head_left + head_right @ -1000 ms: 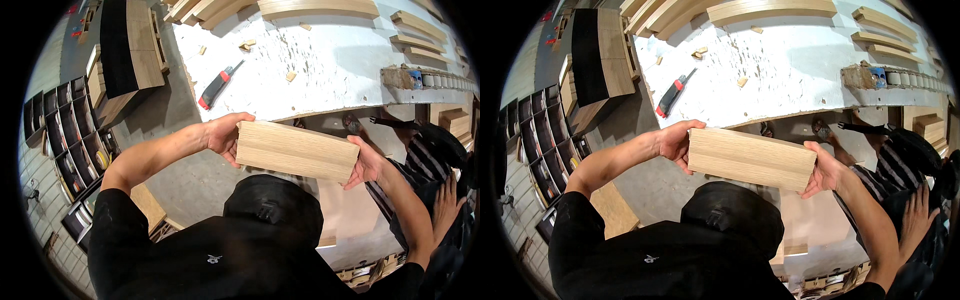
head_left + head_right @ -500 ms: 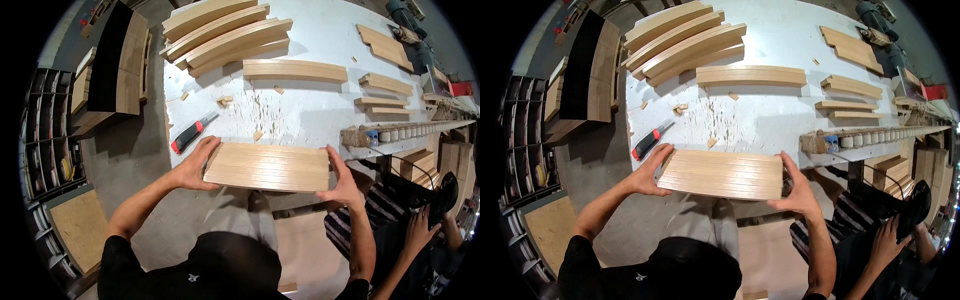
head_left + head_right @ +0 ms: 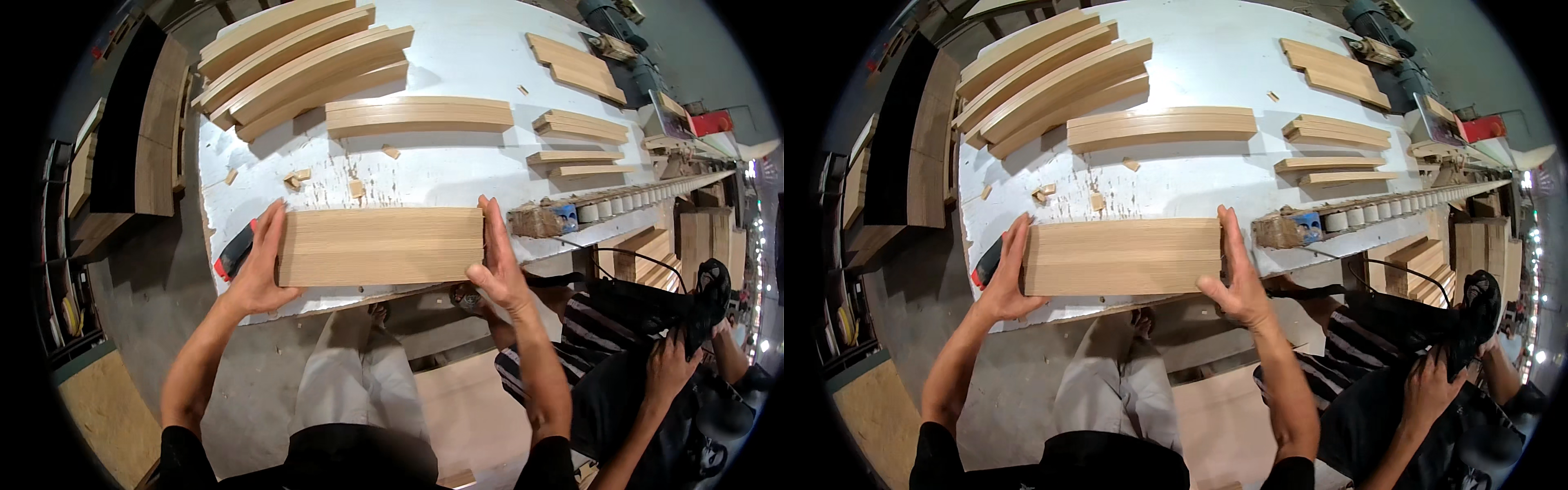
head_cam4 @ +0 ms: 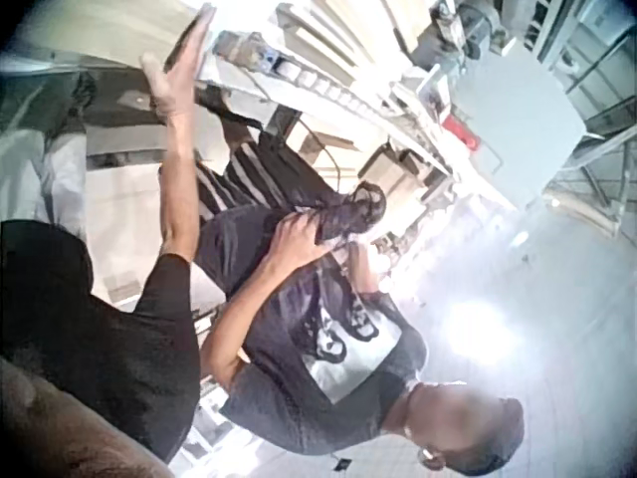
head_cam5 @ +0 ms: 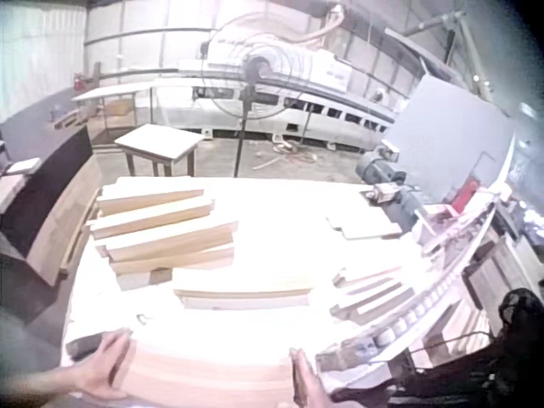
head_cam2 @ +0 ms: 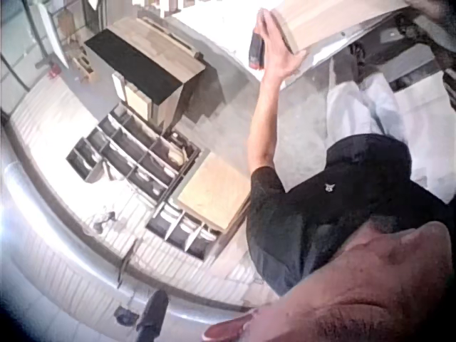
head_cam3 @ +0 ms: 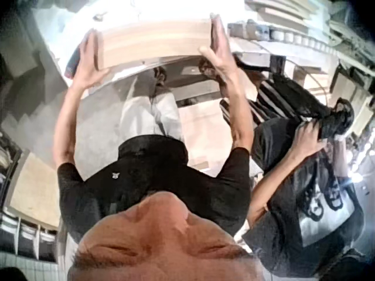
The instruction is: The person picks up wooden blocks from a table, uses a utility knife to trim edges, and places the blocks into stacks on the workbench.
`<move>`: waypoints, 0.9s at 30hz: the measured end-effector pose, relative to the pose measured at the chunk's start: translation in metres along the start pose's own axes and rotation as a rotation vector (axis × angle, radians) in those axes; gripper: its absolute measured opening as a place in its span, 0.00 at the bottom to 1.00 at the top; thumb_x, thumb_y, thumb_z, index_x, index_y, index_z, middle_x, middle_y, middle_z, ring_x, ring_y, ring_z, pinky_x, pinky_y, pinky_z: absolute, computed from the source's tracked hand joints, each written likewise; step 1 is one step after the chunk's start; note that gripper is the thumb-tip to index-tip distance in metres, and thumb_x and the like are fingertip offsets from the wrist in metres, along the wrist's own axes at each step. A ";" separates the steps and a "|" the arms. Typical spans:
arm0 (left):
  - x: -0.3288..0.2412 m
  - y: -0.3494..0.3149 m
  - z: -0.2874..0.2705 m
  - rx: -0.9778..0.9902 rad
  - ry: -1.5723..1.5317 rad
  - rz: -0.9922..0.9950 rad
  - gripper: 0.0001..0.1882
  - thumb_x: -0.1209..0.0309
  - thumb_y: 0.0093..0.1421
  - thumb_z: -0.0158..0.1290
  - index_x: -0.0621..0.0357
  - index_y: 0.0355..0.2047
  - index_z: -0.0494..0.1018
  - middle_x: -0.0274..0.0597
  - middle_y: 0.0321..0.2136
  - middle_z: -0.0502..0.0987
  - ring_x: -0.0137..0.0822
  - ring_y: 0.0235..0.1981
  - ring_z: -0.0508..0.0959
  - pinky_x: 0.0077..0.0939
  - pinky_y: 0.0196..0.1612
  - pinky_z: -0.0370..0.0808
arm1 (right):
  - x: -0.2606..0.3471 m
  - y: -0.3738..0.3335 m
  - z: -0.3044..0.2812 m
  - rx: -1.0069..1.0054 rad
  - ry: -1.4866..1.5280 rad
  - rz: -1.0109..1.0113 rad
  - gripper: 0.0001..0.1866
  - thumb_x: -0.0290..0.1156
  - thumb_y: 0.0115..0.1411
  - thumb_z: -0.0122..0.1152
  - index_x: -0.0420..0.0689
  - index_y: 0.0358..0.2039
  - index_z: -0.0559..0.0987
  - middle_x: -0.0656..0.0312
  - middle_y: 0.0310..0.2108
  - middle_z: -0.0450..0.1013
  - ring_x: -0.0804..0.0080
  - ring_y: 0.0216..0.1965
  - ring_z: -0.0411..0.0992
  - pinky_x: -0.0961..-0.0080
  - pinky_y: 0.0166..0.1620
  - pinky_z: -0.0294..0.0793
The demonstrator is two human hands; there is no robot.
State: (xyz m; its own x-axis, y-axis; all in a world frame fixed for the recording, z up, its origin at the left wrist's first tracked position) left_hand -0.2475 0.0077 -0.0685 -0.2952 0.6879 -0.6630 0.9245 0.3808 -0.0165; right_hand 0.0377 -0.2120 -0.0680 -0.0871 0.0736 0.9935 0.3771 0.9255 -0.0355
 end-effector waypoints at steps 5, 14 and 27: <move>-0.002 -0.001 0.015 -0.066 -0.154 -0.026 0.68 0.67 0.39 0.67 0.64 0.71 0.31 0.58 0.72 0.35 0.54 0.73 0.38 0.43 0.72 0.40 | -0.012 -0.004 0.016 -0.146 -0.003 -0.093 0.54 0.67 0.65 0.40 0.33 0.71 0.38 0.47 0.73 0.38 0.56 0.74 0.35 0.65 0.71 0.34; -0.002 0.001 0.016 -0.114 -0.096 0.007 0.66 0.65 0.40 0.65 0.65 0.71 0.31 0.58 0.72 0.34 0.54 0.73 0.37 0.43 0.72 0.40 | -0.018 -0.001 0.014 -0.169 0.064 -0.094 0.49 0.66 0.67 0.29 0.35 0.71 0.37 0.47 0.73 0.39 0.58 0.74 0.37 0.68 0.71 0.35; -0.103 0.047 0.017 0.193 0.364 0.124 0.65 0.52 0.36 0.72 0.67 0.68 0.47 0.68 0.67 0.46 0.64 0.70 0.43 0.57 0.70 0.41 | -0.018 -0.017 0.012 -0.303 0.365 -0.005 0.52 0.71 0.63 0.26 0.39 0.72 0.37 0.49 0.74 0.38 0.57 0.74 0.38 0.65 0.72 0.37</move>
Point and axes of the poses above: each hand's wrist, its own y-axis towards the middle knuckle, its own z-axis out of the palm, x = y × z, the point moved 7 cm from there along y, towards the middle knuckle
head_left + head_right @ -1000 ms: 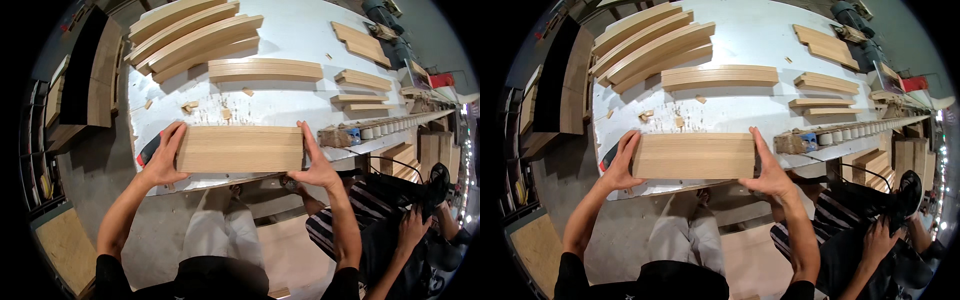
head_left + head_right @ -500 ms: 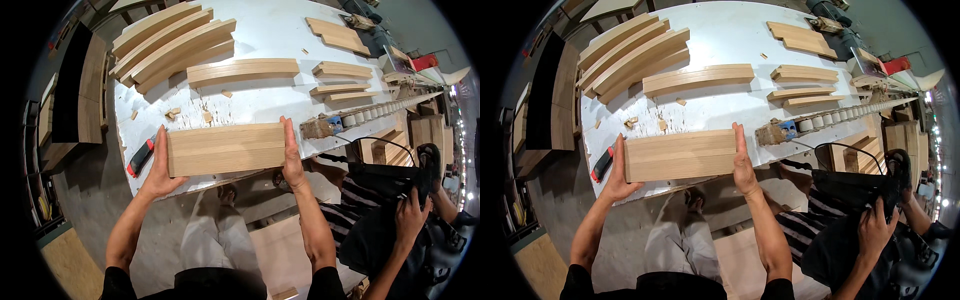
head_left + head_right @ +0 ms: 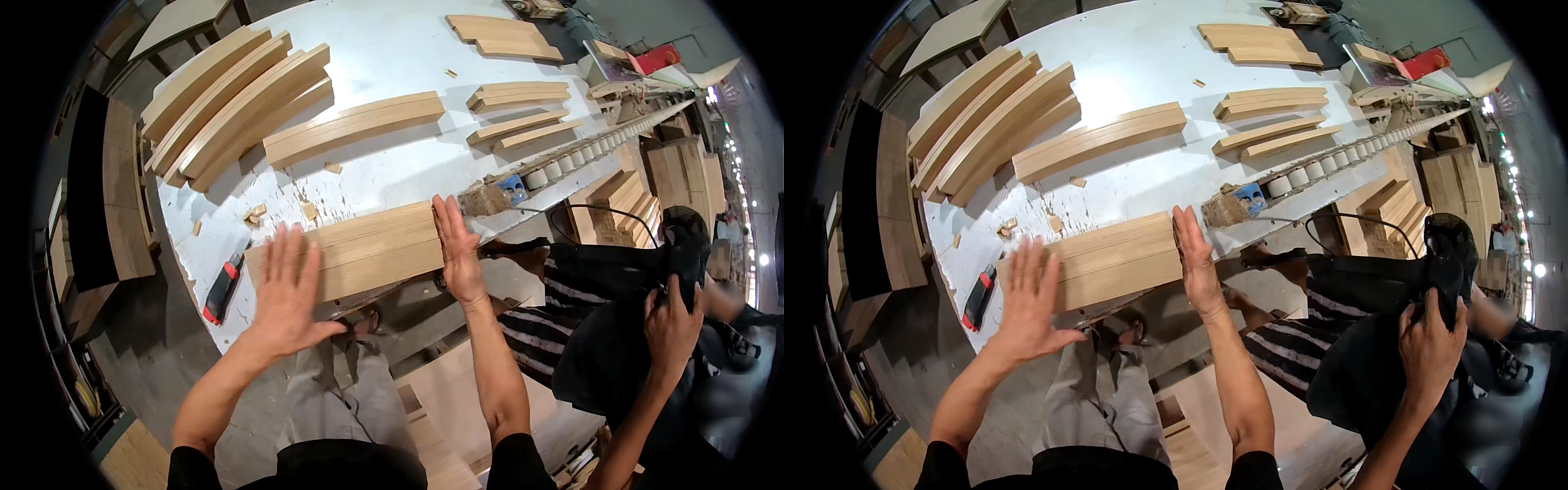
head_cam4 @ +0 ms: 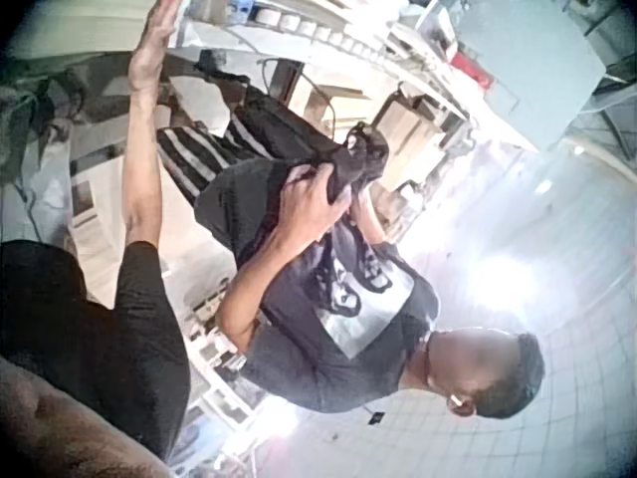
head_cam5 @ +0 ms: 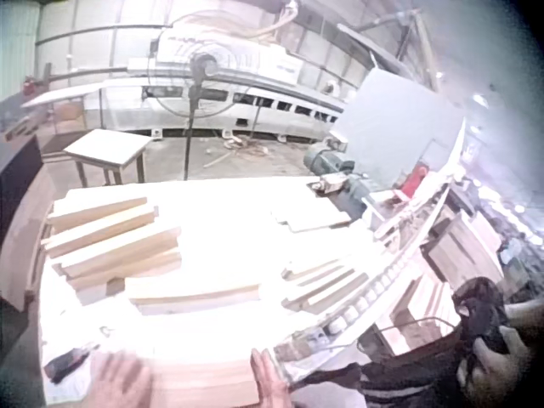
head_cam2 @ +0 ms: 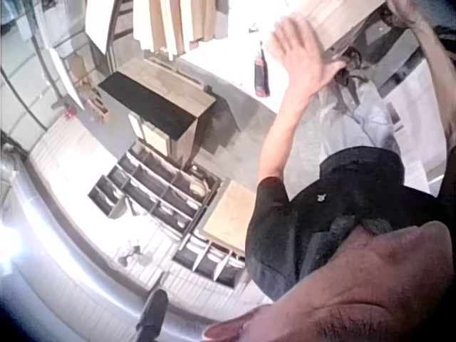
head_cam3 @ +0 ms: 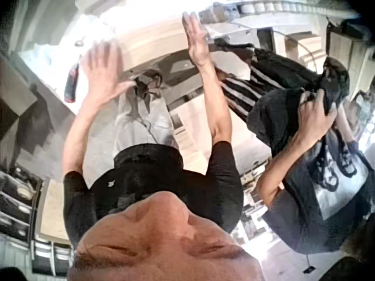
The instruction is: The person picks up wooden blocks from a table, uses a utility knife to trim edges, and places the blocks into stacks on the workbench.
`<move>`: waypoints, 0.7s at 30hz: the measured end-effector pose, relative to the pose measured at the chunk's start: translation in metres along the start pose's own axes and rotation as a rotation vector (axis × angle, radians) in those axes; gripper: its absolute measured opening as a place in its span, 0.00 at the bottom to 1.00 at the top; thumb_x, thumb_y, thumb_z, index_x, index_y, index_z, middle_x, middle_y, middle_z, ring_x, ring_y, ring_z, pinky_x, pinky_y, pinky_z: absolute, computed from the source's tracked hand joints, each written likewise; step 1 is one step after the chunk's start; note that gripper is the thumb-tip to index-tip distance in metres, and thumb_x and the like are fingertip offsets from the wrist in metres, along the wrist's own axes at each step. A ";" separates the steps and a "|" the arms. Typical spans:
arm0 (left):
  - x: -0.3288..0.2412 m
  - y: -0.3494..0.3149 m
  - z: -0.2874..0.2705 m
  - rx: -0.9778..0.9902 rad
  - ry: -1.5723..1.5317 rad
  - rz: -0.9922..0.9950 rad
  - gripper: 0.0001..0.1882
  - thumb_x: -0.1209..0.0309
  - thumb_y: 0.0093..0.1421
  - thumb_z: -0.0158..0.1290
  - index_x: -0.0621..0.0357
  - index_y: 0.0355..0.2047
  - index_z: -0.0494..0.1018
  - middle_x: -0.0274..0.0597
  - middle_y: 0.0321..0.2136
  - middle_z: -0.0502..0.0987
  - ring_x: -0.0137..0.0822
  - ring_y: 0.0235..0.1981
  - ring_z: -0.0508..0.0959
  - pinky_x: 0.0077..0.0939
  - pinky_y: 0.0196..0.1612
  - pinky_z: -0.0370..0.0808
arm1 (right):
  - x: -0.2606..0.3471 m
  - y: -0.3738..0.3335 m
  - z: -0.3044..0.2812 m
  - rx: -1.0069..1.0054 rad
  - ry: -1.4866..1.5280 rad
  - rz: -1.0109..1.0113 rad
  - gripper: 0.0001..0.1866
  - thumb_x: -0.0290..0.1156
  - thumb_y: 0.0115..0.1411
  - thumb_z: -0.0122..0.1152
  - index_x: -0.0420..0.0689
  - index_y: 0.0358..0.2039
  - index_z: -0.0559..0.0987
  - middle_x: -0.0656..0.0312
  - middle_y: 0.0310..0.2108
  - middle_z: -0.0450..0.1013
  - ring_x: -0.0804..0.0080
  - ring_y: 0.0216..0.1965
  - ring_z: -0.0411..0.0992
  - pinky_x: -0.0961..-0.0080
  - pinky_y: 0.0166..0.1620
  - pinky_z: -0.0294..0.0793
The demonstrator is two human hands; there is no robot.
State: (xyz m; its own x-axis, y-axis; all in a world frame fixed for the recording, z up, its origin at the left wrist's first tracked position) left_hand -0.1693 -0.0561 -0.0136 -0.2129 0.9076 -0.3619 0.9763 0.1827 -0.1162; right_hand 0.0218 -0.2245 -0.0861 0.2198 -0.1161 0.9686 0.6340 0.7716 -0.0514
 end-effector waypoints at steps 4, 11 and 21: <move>-0.005 0.038 0.012 -0.002 0.005 -0.020 0.63 0.54 0.35 0.72 0.73 0.64 0.51 0.64 0.59 0.59 0.59 0.63 0.57 0.55 0.69 0.46 | -0.001 -0.006 0.002 -0.053 0.025 -0.026 0.50 0.68 0.65 0.31 0.38 0.72 0.40 0.48 0.73 0.43 0.57 0.73 0.42 0.64 0.71 0.41; 0.010 0.035 -0.001 0.035 -0.182 -0.013 0.62 0.60 0.33 0.71 0.69 0.65 0.50 0.64 0.60 0.57 0.60 0.62 0.58 0.51 0.68 0.52 | 0.007 -0.061 0.006 -0.422 0.169 -0.024 0.55 0.56 0.59 0.63 0.34 0.70 0.46 0.47 0.71 0.49 0.58 0.71 0.49 0.66 0.70 0.47; -0.045 0.077 -0.047 -0.037 -0.708 0.448 0.65 0.62 0.34 0.72 0.65 0.67 0.43 0.62 0.62 0.54 0.60 0.64 0.56 0.45 0.67 0.57 | 0.198 -0.026 0.097 -0.074 -0.377 -0.345 0.73 0.41 0.31 0.86 0.36 0.70 0.45 0.51 0.64 0.57 0.62 0.64 0.58 0.66 0.66 0.58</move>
Point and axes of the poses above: each hand's wrist, its own y-axis towards the middle knuckle, its own z-axis out of the palm, x = y × z, the point moved 7 cm from there along y, towards the middle knuckle
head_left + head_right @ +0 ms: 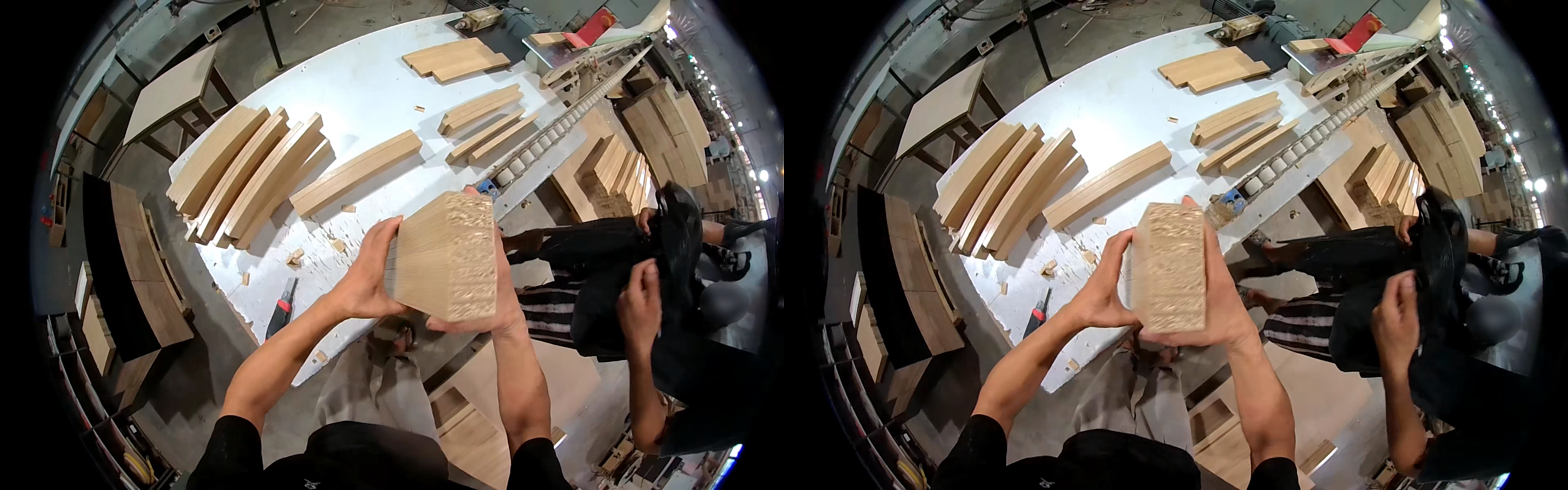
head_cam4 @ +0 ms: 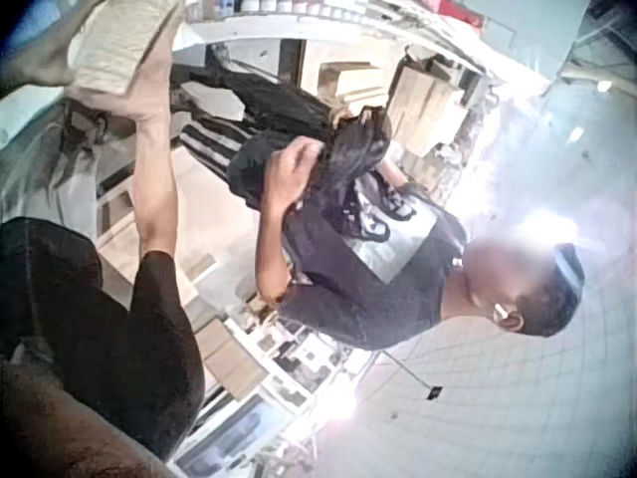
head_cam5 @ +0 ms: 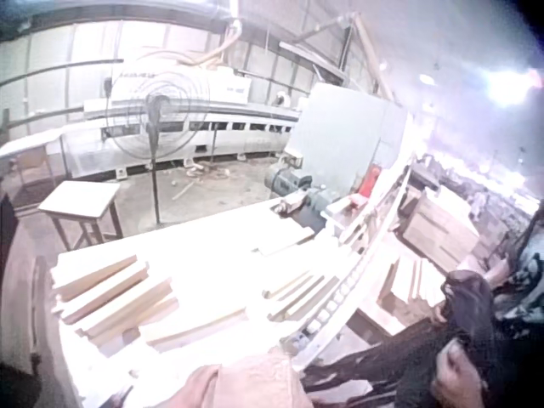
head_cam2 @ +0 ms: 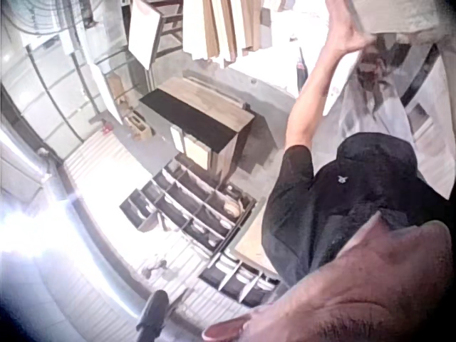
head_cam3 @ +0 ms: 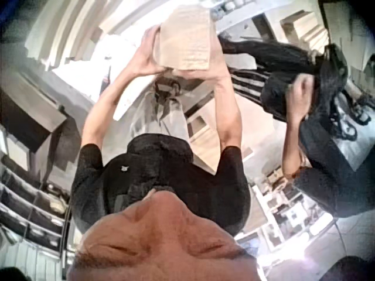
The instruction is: The person picks up wooden blocks from a table, uses a utility knife to trim edges, and places the blocks into stacks on the workbench.
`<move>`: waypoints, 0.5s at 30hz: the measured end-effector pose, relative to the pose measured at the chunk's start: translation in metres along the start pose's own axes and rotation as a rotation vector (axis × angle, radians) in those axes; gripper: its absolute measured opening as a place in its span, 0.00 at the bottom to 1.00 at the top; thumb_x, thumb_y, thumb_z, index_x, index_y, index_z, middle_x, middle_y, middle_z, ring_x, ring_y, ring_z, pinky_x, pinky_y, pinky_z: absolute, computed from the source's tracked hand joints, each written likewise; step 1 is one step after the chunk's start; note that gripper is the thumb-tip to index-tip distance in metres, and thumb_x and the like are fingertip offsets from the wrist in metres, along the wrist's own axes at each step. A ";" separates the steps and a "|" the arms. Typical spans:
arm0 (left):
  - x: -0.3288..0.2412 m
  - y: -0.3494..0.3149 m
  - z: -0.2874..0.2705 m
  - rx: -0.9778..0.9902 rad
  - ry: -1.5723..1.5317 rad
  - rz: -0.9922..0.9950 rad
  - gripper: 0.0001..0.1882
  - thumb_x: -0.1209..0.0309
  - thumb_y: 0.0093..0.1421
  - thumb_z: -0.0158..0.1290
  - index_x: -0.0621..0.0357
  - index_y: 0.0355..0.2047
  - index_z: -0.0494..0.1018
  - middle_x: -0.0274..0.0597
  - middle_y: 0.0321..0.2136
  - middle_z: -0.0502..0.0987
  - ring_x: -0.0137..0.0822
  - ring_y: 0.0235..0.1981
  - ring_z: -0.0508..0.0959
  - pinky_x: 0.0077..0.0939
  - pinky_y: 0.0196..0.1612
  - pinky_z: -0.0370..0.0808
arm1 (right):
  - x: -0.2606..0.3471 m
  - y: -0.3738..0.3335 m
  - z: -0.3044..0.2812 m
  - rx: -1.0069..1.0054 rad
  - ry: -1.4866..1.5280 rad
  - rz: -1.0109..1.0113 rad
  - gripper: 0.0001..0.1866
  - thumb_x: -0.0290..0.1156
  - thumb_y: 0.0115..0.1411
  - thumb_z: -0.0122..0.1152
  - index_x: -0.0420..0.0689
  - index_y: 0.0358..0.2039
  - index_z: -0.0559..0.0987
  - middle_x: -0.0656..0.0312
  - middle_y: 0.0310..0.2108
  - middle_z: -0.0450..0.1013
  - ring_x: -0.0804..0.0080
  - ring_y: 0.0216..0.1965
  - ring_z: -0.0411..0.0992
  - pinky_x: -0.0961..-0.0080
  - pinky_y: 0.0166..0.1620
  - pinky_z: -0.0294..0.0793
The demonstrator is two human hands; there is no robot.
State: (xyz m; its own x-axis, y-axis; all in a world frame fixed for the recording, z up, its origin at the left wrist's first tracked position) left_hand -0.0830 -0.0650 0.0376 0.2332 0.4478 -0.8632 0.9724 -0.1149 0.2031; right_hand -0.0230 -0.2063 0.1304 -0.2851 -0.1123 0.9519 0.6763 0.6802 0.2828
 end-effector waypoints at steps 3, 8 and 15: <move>-0.002 0.011 0.000 -0.058 -0.079 0.103 0.64 0.61 0.37 0.75 0.61 0.68 0.45 0.56 0.62 0.56 0.52 0.66 0.57 0.42 0.68 0.55 | 0.010 0.007 0.009 0.081 -0.136 -0.048 0.76 0.44 0.30 0.86 0.34 0.70 0.42 0.48 0.67 0.52 0.59 0.67 0.54 0.66 0.67 0.55; 0.037 0.001 0.016 -0.009 -0.151 0.005 0.64 0.63 0.35 0.74 0.64 0.66 0.44 0.59 0.60 0.56 0.56 0.62 0.60 0.42 0.65 0.60 | -0.033 0.002 0.020 0.057 -0.018 0.057 0.76 0.39 0.27 0.87 0.37 0.71 0.44 0.52 0.68 0.51 0.62 0.68 0.54 0.65 0.68 0.55; 0.026 0.007 0.017 0.097 -0.137 -0.080 0.67 0.58 0.34 0.76 0.66 0.66 0.44 0.59 0.62 0.56 0.52 0.64 0.59 0.39 0.67 0.57 | -0.021 -0.003 0.002 -0.016 -0.074 0.058 0.74 0.47 0.31 0.85 0.35 0.70 0.44 0.47 0.68 0.51 0.58 0.69 0.52 0.64 0.70 0.50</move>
Point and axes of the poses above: each hand's wrist, its own y-axis towards the middle knuckle, its own z-axis out of the palm, x = y × z, the point moved 7 cm from there along y, towards the middle knuckle
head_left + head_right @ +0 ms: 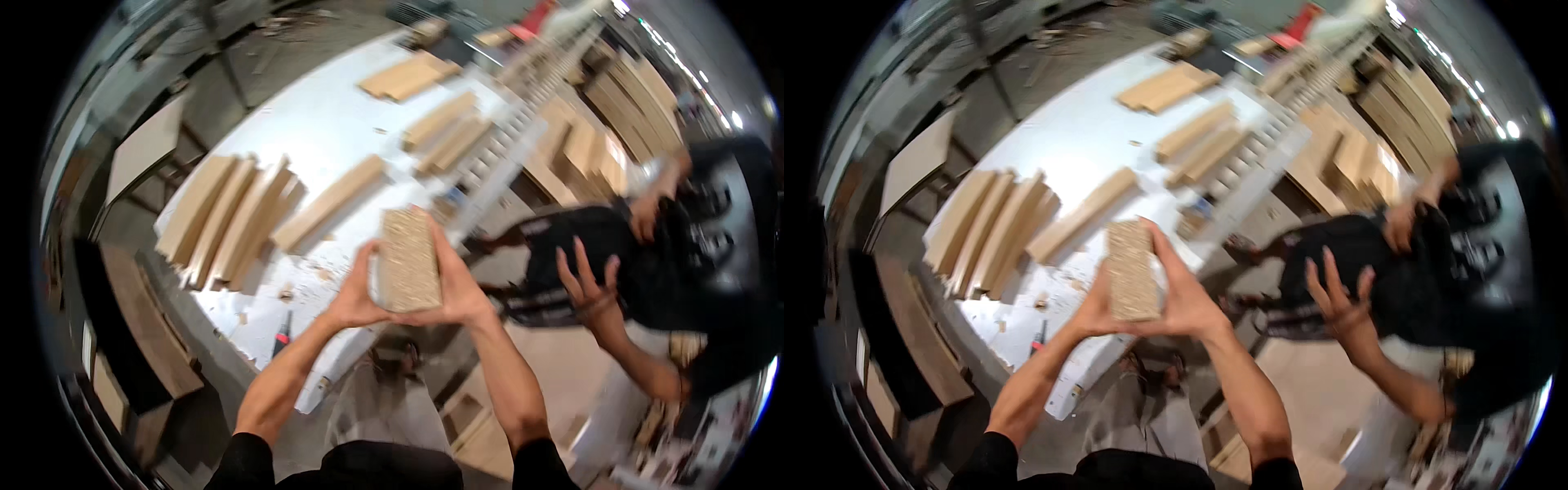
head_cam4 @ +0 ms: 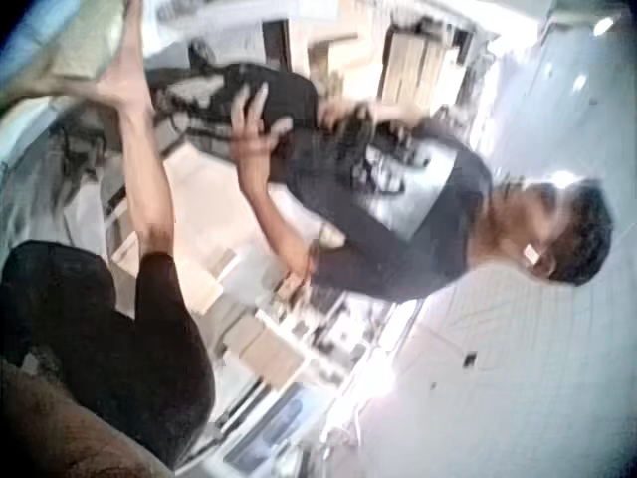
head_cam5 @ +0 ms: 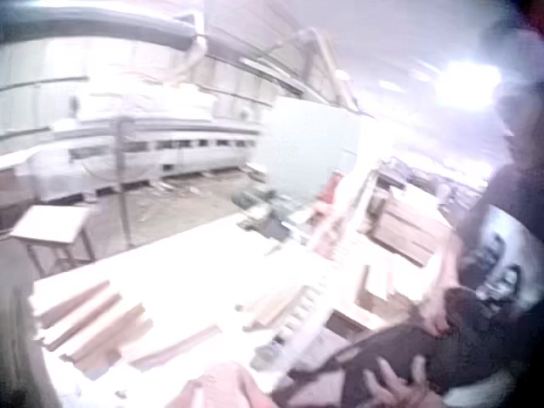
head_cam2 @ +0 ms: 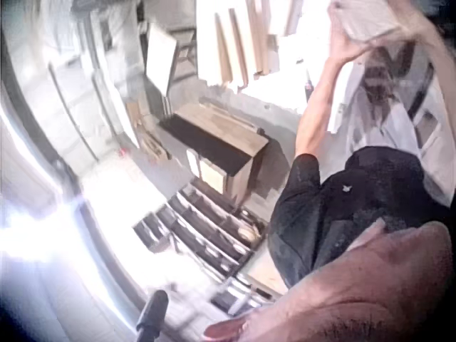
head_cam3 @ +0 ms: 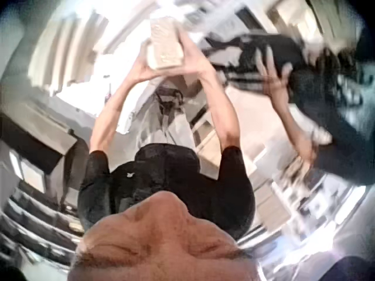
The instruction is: The person picks up wooden blocks from a table, uses a utility knife to trim edges, and places the blocks into stacks on the workbench.
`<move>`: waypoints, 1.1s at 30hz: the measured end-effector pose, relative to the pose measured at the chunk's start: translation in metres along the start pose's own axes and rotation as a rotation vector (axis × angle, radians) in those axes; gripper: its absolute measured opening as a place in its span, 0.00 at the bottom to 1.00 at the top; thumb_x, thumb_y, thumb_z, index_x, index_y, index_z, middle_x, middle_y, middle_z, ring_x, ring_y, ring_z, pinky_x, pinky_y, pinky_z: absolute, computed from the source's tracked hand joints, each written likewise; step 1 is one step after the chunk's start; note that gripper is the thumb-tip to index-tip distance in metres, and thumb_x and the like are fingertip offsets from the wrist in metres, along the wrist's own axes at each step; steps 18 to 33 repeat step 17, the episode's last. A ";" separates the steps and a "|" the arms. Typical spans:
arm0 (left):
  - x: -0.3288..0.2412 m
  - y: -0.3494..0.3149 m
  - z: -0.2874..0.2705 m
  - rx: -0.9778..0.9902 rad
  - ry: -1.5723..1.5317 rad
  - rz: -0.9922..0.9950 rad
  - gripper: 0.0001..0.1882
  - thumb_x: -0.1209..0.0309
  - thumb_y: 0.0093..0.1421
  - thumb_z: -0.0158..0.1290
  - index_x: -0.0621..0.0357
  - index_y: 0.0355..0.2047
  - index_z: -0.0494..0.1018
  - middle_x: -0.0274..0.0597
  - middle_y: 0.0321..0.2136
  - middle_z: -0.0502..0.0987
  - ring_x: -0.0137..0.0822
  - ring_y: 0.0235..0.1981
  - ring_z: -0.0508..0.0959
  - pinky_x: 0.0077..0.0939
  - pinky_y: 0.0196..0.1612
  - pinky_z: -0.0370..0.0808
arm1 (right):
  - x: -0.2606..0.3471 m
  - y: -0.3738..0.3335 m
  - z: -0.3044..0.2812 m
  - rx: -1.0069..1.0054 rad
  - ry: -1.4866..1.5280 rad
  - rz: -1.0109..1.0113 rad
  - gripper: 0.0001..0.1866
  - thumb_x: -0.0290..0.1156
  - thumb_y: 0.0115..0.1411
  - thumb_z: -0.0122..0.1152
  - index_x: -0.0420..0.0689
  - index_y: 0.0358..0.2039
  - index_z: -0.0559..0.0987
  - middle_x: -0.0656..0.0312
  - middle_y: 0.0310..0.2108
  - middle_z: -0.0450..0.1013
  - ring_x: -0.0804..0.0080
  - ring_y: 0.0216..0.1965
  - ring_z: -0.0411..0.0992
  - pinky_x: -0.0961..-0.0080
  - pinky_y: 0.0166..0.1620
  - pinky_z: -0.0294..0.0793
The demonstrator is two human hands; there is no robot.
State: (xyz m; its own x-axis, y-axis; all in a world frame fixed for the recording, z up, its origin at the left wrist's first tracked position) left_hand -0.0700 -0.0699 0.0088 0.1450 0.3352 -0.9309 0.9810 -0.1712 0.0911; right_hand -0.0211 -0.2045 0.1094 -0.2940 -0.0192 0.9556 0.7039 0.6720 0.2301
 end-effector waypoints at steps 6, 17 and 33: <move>-0.049 -0.075 0.018 0.166 0.015 -0.084 0.63 0.62 0.33 0.74 0.69 0.66 0.48 0.55 0.60 0.59 0.46 0.62 0.61 0.39 0.65 0.58 | 0.019 -0.112 0.006 -0.406 0.186 -0.002 0.72 0.45 0.33 0.84 0.36 0.70 0.44 0.49 0.65 0.56 0.62 0.67 0.54 0.65 0.68 0.52; -0.044 -0.185 0.222 1.285 0.288 -0.115 0.61 0.64 0.36 0.72 0.61 0.68 0.49 0.51 0.60 0.61 0.51 0.64 0.61 0.43 0.67 0.56 | -0.028 -0.418 0.097 -1.237 0.955 0.089 0.57 0.40 0.47 0.75 0.47 0.71 0.48 0.59 0.67 0.56 0.62 0.70 0.53 0.61 0.69 0.52; -0.044 -0.185 0.222 1.285 0.288 -0.115 0.61 0.64 0.36 0.72 0.61 0.68 0.49 0.51 0.60 0.61 0.51 0.64 0.61 0.43 0.67 0.56 | -0.028 -0.418 0.097 -1.237 0.955 0.089 0.57 0.40 0.47 0.75 0.47 0.71 0.48 0.59 0.67 0.56 0.62 0.70 0.53 0.61 0.69 0.52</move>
Point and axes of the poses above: each hand's wrist, its own y-axis towards the middle knuckle, its own z-axis out of the palm, x = y × z, the point moved 7 cm from there along y, towards the middle knuckle
